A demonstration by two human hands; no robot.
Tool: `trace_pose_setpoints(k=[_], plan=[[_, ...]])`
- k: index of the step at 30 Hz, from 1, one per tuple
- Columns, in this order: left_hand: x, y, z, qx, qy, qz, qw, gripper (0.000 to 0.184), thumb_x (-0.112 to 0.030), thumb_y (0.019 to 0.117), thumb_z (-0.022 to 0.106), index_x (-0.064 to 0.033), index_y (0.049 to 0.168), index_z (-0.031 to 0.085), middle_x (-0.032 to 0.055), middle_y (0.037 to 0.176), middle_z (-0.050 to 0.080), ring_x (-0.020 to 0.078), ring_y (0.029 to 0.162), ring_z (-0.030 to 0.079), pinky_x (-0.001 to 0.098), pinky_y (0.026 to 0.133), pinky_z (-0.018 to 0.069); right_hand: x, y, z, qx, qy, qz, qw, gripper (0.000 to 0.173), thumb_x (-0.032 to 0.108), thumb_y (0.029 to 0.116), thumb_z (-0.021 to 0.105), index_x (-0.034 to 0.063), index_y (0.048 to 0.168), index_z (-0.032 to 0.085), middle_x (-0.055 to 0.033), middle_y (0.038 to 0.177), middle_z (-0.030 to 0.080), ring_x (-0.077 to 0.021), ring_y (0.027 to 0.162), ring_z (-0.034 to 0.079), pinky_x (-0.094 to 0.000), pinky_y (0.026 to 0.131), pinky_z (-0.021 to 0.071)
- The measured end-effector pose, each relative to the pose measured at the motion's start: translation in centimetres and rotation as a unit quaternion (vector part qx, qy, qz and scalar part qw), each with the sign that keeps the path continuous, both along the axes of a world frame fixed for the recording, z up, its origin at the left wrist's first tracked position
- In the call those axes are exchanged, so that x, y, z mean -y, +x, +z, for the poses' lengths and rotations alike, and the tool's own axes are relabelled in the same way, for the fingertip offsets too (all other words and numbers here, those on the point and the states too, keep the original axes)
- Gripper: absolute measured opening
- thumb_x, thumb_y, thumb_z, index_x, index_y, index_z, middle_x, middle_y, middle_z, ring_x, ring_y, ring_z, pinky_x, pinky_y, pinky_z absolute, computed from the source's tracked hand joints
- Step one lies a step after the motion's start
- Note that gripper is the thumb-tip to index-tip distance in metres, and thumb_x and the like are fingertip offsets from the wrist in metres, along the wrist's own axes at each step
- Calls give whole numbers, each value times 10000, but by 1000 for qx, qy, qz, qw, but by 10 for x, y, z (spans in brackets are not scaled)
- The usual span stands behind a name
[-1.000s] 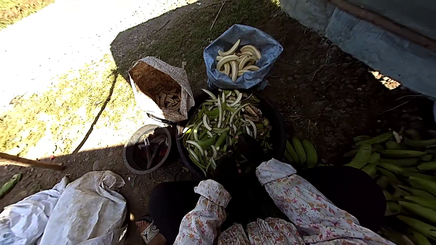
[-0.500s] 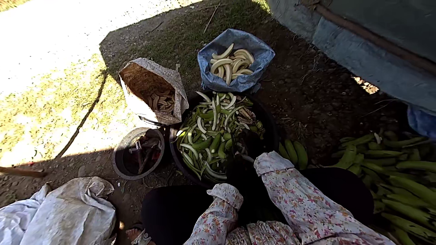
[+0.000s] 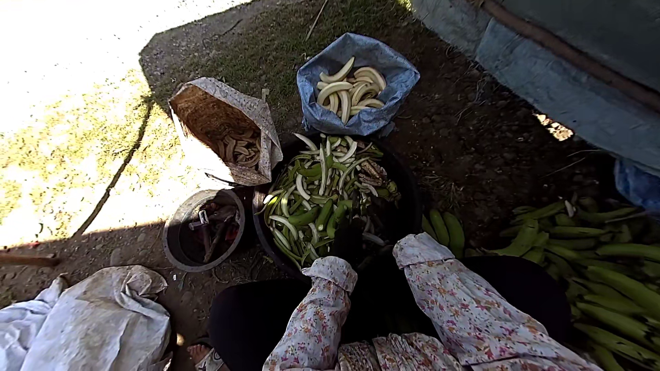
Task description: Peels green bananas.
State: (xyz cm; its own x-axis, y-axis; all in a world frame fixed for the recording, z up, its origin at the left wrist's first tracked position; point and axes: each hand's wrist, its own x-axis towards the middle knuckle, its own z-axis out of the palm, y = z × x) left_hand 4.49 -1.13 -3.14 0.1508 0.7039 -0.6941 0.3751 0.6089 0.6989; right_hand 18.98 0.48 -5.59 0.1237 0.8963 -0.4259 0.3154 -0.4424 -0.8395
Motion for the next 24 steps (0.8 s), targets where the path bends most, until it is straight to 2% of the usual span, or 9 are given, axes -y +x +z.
trace_pose_setpoints(k=[3,5,7,9,13,17,19,22,24], plan=[[-2,-6,5,-15,-21,-47,999,543,-474,1120,265,-43,1344,508,105,893,613,188,647,644,366,613,594,2,2,-5,-8,8,6,1000,416,236,1068,489,1,1405,552,-207,1227,647,-250,1047,648,-423,946,517],[5,-8,4,-19,-19,-65,998,550,-481,1117,274,-52,1374,501,95,871,624,176,638,643,348,607,581,-1,11,-9,-28,-6,-22,999,443,242,1079,476,-1,1449,509,-205,1229,647,-238,1035,654,-411,937,525],[13,-9,2,-15,-18,-54,998,555,-501,1112,279,-46,1304,532,73,816,621,158,608,637,328,583,578,-5,16,-14,-55,-19,-50,997,436,233,1083,470,10,1457,495,-159,1137,662,-169,912,655,-342,839,547],[17,-7,1,-6,-20,-36,999,548,-494,1113,287,-41,1294,538,70,812,621,155,605,639,321,579,581,-5,17,-13,-86,-25,-64,994,403,204,1084,472,7,1433,504,-119,1047,655,-114,816,636,-281,754,543],[22,3,-4,-3,-20,-21,1000,529,-469,1116,311,-25,1296,535,78,808,624,158,605,644,323,583,585,-1,20,-11,-105,-34,-96,989,389,190,1076,484,-4,1412,518,-88,950,643,-88,738,622,-246,690,537],[17,17,-18,0,-20,-14,1000,541,-455,1120,301,-42,1415,490,108,890,623,175,645,642,341,612,581,1,20,-12,-68,-45,-87,993,387,213,1081,478,0,1400,531,-100,989,642,-101,756,604,-268,709,523],[15,23,-21,-6,-33,-21,999,534,-460,1119,304,-43,1369,525,106,884,623,179,643,638,345,609,578,2,22,-13,-50,-44,-93,993,384,232,1086,477,12,1394,543,-94,990,642,-102,758,586,-275,712,506],[38,23,-22,-28,-79,-77,993,517,-455,1118,300,-30,1210,581,88,855,622,177,656,632,353,628,566,-1,28,-22,-31,6,-173,984,407,252,1099,459,-23,1388,536,-142,999,661,-136,752,620,-300,715,541],[55,20,-14,-32,-99,-74,992,504,-448,1117,301,-44,1216,586,80,889,617,182,694,616,364,670,550,-8,31,-10,-4,4,-189,982,411,278,1098,447,-21,1361,550,-172,1037,654,-204,796,633,-379,754,547]])
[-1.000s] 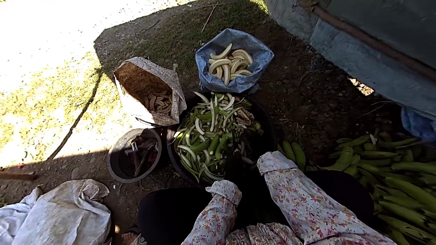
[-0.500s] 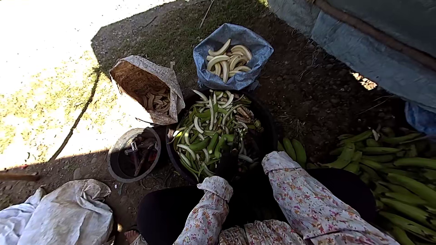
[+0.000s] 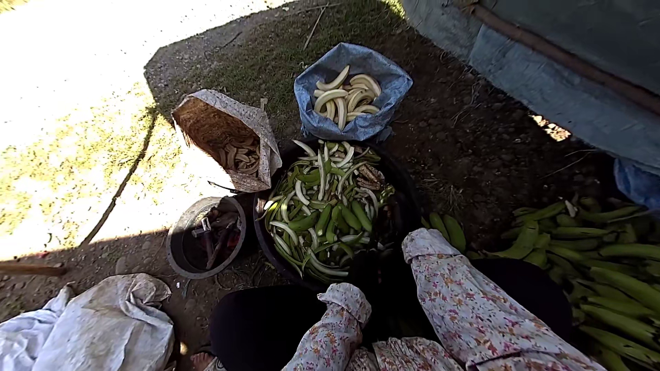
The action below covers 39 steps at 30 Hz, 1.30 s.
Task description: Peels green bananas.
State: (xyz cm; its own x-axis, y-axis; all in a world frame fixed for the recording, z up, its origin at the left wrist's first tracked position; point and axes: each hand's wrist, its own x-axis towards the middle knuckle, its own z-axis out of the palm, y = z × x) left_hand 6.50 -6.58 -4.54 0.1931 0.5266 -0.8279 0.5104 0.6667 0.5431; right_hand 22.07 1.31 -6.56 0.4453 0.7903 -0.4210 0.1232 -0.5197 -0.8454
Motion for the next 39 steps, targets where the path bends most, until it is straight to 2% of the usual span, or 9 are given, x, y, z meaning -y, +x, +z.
trace_pose_setpoints(k=[3,8,13,19,22,25,29,31,39], plan=[[7,-18,11,18,36,-10,999,503,-464,1107,352,-68,1340,557,93,891,630,183,669,628,359,642,566,-3,7,7,64,-14,0,998,372,265,1062,521,-16,1289,610,-220,1135,661,-313,984,650,-513,906,515],[-28,-76,47,-49,149,-123,980,619,-526,1103,235,-82,1474,454,159,989,659,270,779,670,468,737,579,-5,24,17,219,-119,143,958,591,368,1040,551,-27,1471,467,-274,1441,531,-417,1370,489,-585,1142,365],[-74,-124,91,-34,279,-101,954,466,-403,1095,385,-82,1400,530,118,1034,646,209,849,641,427,793,549,-19,-23,33,233,-121,252,932,500,373,1046,514,22,1399,555,-243,1359,597,-399,1289,561,-589,1082,423],[-84,-136,101,23,330,-59,942,408,-333,1072,442,-71,1374,523,45,1016,596,93,837,567,301,770,498,-25,-64,6,241,-199,295,903,576,363,1041,506,70,1530,429,-229,1505,492,-420,1382,481,-611,1115,388],[-80,-133,77,4,350,-47,936,456,-380,1066,399,-68,1364,546,105,1173,629,157,1033,609,373,911,509,-21,-49,1,193,-150,252,936,510,281,1040,500,54,1496,465,-235,1422,568,-396,1327,544,-593,1098,414],[-78,-121,67,-47,337,-87,936,551,-439,1087,348,-63,1459,504,186,1393,588,290,1298,563,518,1089,442,-4,-21,-14,-59,7,110,992,444,149,1061,440,22,1486,455,-186,1306,618,-239,1146,618,-408,973,508],[-69,-95,66,-94,320,-174,927,564,-469,1088,352,-106,1501,479,197,1411,572,339,1298,565,568,1071,445,11,-29,18,-440,66,-94,891,412,341,1130,243,35,1166,516,-117,857,664,-191,647,669,-325,556,584],[-63,-83,66,-123,333,-219,909,556,-466,1080,372,-117,1493,503,202,1405,573,364,1293,565,589,1059,444,12,-38,35,-442,48,-119,888,413,342,1122,287,22,1071,543,-102,754,634,-177,578,646,-308,512,574],[-46,-76,70,-127,371,-275,878,539,-464,1061,443,-102,1442,560,220,1287,613,384,1170,614,573,974,484,13,-43,51,-424,39,-123,896,375,351,1116,333,44,1091,547,-74,737,611,-129,561,607,-255,507,537]])
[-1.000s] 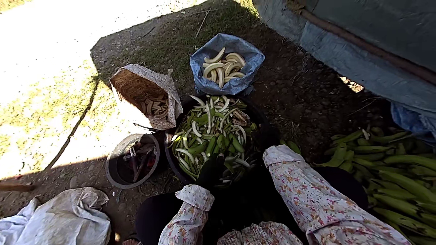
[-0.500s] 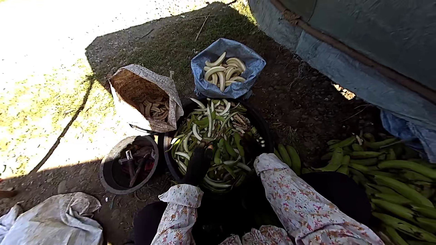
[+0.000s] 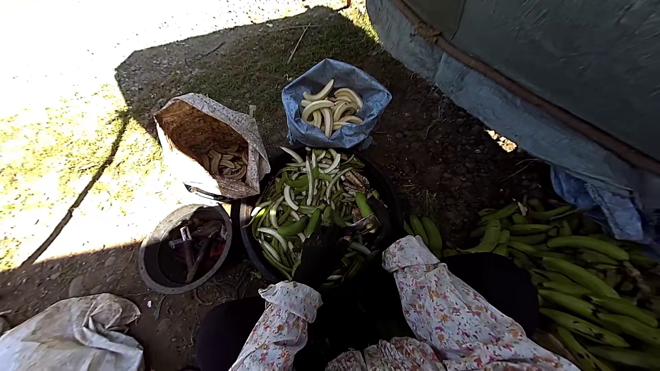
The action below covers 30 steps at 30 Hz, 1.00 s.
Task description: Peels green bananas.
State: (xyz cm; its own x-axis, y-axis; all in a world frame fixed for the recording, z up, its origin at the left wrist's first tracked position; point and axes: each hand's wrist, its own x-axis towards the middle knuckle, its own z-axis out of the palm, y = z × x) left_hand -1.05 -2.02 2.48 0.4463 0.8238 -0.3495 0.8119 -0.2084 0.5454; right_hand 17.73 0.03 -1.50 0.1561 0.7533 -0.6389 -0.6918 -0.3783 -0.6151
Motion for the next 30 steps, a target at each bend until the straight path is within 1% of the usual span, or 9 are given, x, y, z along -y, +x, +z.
trace_pose_setpoints(k=[12,14,17,21,23,25,27,29,30], plan=[[-9,-9,-14,8,61,53,997,555,-466,1029,498,-102,1441,569,221,1316,608,400,1225,585,587,1012,456,10,-20,5,-46,19,25,998,395,378,1104,326,60,1088,559,-85,795,616,-162,632,622,-318,554,550],[-19,-12,-17,-8,78,107,991,563,-466,1028,513,-109,1460,560,229,1336,598,412,1241,574,605,1015,445,15,-34,9,-27,-18,46,998,407,402,1108,322,60,1066,539,-81,759,586,-153,549,587,-293,472,523],[-43,-22,-17,-44,53,201,977,568,-501,1047,483,-126,1470,537,239,1338,608,422,1244,586,623,1012,459,24,-48,19,17,-51,116,992,447,425,1116,298,67,1107,565,-75,772,576,-155,558,567,-293,487,508],[-42,-25,-3,12,18,176,984,558,-488,1063,443,-117,1471,527,215,1301,634,382,1218,606,585,1041,457,6,-40,7,51,-42,84,994,411,407,1109,348,58,1104,565,-77,766,590,-153,555,582,-284,476,515],[-26,-19,1,50,-9,129,990,565,-477,1063,445,-107,1483,516,206,1341,604,362,1254,578,564,1066,443,-6,-32,5,138,-26,62,988,350,348,1101,405,50,1136,585,-78,840,614,-132,646,604,-280,566,535],[-11,-13,2,56,-18,98,994,552,-479,1051,446,-116,1456,540,193,1320,605,355,1225,590,563,1026,467,-10,-22,7,225,16,72,972,361,266,1108,399,8,1289,576,-146,1095,627,-173,930,621,-343,820,543],[-6,-10,2,41,-12,95,995,549,-480,1051,451,-123,1460,538,198,1329,605,363,1221,596,564,1015,474,-15,-24,6,185,23,39,982,332,281,1102,395,27,1222,573,-117,1009,607,-161,862,612,-331,748,540],[-15,-11,-4,17,25,126,992,560,-474,1045,478,-116,1472,539,216,1320,606,384,1210,597,577,1010,471,-9,-29,9,124,20,75,989,349,297,1112,373,34,1224,572,-101,971,614,-144,802,617,-302,702,550],[-24,-13,-6,-5,38,148,988,565,-482,1044,484,-125,1479,536,223,1333,600,395,1222,591,588,1013,463,-5,-36,10,96,5,96,991,352,327,1115,358,50,1171,568,-79,879,615,-127,687,618,-270,599,550]])
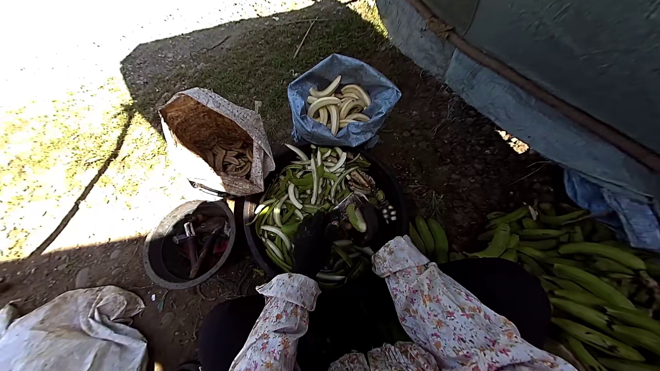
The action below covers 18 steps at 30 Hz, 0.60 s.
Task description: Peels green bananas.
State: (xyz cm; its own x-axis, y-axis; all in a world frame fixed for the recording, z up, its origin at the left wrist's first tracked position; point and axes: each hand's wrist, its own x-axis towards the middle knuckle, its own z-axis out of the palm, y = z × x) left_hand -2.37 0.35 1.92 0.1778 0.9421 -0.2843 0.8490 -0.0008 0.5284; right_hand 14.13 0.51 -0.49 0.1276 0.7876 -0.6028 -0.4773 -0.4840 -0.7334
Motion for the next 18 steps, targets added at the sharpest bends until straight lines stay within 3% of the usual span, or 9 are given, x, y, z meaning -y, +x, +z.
trace_pose_setpoints(k=[1,4,7,8,9,10,14,16,18], plan=[[-11,-3,-1,-23,-2,24,999,570,-494,1048,477,-136,1489,527,228,1347,597,401,1236,587,598,1019,459,5,-7,1,-18,-19,19,999,356,335,1110,360,51,1163,568,-81,843,620,-136,632,617,-273,546,544],[-31,-11,-2,-38,-9,71,997,556,-506,1050,465,-139,1461,540,222,1286,647,395,1203,622,605,1003,478,13,-14,0,8,-30,49,998,367,310,1112,360,46,1218,593,-84,914,656,-148,690,629,-303,606,545],[-22,-5,4,1,-14,37,999,559,-494,1051,466,-135,1475,531,210,1320,626,378,1221,609,585,1033,469,-2,-6,-5,43,-20,6,999,409,315,1121,316,34,1195,605,-100,910,661,-155,676,624,-305,600,542],[-14,-1,6,13,-19,16,1000,570,-488,1051,470,-130,1493,515,215,1359,598,382,1248,587,579,1050,457,-7,-3,-4,96,-8,2,995,402,312,1124,322,33,1204,599,-106,941,655,-154,735,634,-307,652,553],[-6,4,6,20,-16,-1,1000,574,-483,1049,475,-119,1491,516,216,1368,586,382,1252,580,570,1048,456,-10,2,-4,161,22,19,987,394,274,1127,330,17,1302,572,-143,1095,647,-178,915,643,-343,808,556],[2,8,6,22,-8,-15,1000,573,-480,1043,476,-110,1478,527,218,1361,588,380,1246,583,563,1037,464,-14,5,-6,206,44,11,978,376,230,1119,355,-3,1346,543,-181,1197,624,-206,1038,629,-373,900,540],[16,15,6,22,20,-22,999,563,-463,1037,485,-87,1449,556,220,1317,604,376,1207,602,547,1006,485,-28,8,-9,335,29,-4,942,406,136,1093,429,-41,1458,444,-253,1415,531,-293,1298,544,-422,1080,461],[12,14,6,20,9,-9,1000,565,-457,1047,476,-88,1469,537,225,1337,596,384,1226,590,558,1021,468,-26,3,-3,302,18,-11,953,373,142,1091,436,-28,1421,478,-231,1355,564,-272,1231,574,-417,1029,488],[0,9,1,11,-2,8,1000,570,-470,1062,445,-97,1487,518,221,1360,589,387,1244,585,570,1034,464,-18,-8,3,191,15,-14,981,372,268,1119,363,17,1308,563,-153,1138,618,-193,986,615,-372,852,532]])
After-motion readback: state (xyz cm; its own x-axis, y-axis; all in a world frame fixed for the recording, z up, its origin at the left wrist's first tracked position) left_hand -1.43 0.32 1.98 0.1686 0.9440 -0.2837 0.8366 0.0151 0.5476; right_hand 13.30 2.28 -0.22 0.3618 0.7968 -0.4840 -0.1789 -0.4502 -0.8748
